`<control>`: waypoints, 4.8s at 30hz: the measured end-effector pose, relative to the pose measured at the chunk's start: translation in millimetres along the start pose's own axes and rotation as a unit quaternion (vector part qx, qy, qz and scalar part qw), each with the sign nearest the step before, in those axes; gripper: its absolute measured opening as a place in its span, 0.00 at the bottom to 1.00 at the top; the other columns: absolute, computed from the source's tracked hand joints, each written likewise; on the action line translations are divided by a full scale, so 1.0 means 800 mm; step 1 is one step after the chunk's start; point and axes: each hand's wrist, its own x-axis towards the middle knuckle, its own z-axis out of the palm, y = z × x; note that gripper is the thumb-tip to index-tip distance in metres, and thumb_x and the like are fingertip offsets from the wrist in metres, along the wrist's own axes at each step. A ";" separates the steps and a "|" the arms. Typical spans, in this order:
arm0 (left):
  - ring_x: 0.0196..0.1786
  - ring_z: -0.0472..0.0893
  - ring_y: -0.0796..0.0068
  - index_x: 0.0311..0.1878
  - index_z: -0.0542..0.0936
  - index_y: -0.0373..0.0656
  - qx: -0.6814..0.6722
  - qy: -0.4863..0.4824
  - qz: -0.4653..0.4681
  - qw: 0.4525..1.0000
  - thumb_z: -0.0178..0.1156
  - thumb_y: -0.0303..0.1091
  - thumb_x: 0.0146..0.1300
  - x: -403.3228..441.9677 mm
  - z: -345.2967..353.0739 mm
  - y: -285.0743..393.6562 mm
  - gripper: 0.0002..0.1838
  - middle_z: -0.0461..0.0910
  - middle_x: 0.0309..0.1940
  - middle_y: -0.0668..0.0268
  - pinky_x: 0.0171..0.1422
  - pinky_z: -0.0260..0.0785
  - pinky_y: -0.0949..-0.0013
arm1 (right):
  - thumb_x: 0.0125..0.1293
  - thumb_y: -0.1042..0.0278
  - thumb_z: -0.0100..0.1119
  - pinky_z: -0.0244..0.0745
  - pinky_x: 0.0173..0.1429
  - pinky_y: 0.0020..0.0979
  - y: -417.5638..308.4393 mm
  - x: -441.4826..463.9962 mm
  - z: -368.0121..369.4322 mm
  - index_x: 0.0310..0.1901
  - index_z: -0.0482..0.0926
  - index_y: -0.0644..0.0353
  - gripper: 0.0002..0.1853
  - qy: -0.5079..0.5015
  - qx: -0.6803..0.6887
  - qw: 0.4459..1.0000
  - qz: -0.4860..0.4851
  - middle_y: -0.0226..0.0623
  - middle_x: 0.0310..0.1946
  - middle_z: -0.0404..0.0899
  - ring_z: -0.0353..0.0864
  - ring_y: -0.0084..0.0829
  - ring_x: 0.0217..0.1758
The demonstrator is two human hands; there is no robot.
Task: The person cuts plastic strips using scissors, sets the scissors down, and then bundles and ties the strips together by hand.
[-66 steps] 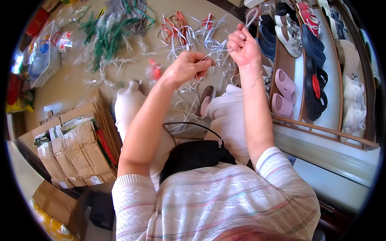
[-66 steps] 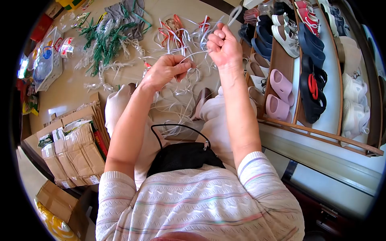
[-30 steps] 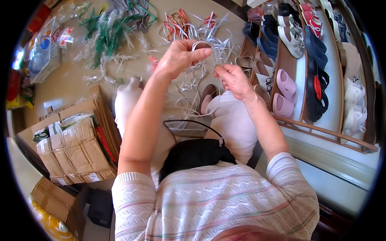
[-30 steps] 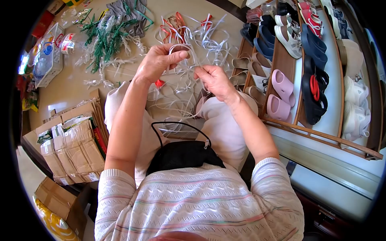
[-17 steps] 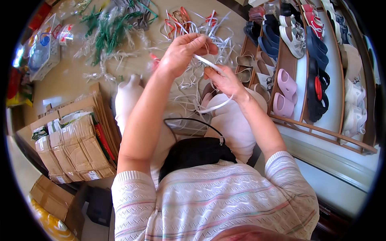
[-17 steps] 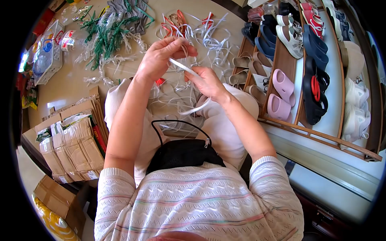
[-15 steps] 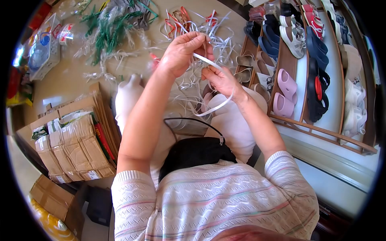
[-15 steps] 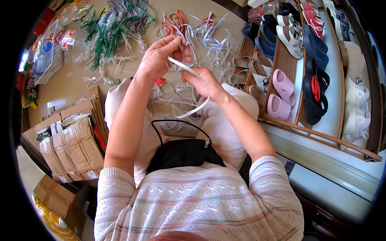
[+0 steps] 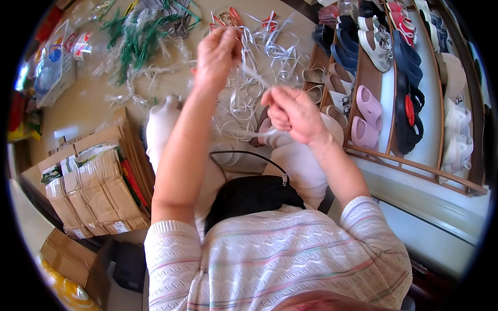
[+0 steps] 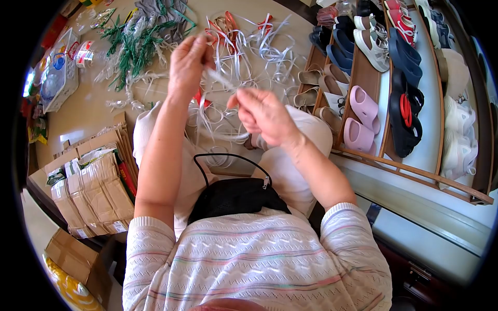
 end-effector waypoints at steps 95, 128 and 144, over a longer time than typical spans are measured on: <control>0.26 0.75 0.82 0.30 0.80 0.35 0.391 -0.204 0.015 0.897 0.67 0.30 0.46 -0.023 -0.010 0.037 0.10 0.78 0.21 0.65 0.33 0.69 0.75 | 0.68 0.56 0.44 0.45 0.11 0.17 -0.002 0.007 -0.048 0.31 0.72 0.66 0.19 -0.049 -0.155 0.983 0.087 0.21 0.07 0.53 0.51 0.13 0.09; 0.13 0.53 0.86 0.30 0.69 0.48 -0.218 -0.169 -0.224 0.935 0.52 0.38 0.64 -0.032 0.022 0.012 0.08 0.60 0.13 0.74 0.15 0.43 0.80 | 0.67 0.51 0.45 0.64 0.29 0.21 0.038 0.037 -0.018 0.23 0.69 0.59 0.21 -0.088 -0.283 0.955 0.014 0.27 0.19 0.68 0.66 0.18 0.23; 0.24 0.61 0.77 0.44 0.66 0.40 -0.308 -0.030 -0.181 0.933 0.45 0.48 0.66 -0.007 0.007 0.003 0.18 0.63 0.23 0.68 0.28 0.54 0.74 | 0.67 0.56 0.45 0.54 0.17 0.19 0.054 0.053 0.020 0.30 0.67 0.55 0.13 -0.007 0.134 0.991 0.008 0.21 0.16 0.56 0.55 0.15 0.15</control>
